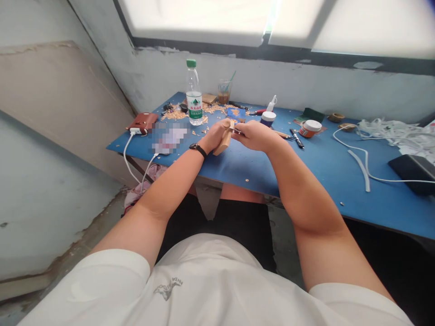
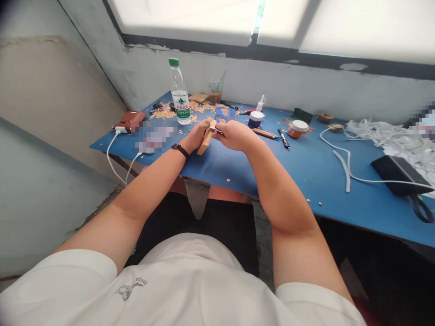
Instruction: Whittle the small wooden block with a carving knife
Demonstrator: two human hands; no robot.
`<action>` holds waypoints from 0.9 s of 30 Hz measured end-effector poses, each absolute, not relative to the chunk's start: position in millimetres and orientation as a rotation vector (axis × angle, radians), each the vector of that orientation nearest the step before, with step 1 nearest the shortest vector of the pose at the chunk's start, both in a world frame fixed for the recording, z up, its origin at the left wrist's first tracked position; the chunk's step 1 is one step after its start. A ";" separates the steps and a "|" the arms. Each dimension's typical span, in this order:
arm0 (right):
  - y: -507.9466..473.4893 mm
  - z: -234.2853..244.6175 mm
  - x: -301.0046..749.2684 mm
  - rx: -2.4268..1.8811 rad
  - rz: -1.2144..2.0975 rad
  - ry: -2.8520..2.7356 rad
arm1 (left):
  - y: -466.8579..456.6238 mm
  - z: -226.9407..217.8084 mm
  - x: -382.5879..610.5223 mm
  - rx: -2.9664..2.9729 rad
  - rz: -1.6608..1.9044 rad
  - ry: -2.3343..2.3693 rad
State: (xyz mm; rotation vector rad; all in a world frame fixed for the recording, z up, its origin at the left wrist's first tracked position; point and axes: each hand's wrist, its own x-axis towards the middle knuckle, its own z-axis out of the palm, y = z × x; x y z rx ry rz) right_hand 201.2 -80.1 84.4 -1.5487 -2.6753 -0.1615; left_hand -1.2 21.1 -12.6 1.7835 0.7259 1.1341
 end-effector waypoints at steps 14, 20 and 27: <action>-94.8 86.3 178.2 -1.872 -0.201 -2.525 | 20.6 -4.2 -6.7 1.842 1.109 0.913; -89.6 85.7 181.3 -1.960 -0.153 -2.406 | 7.7 0.3 1.0 1.636 1.204 0.922; -89.3 94.5 191.7 -1.751 -0.101 -2.612 | 7.0 0.0 9.0 1.651 1.129 0.795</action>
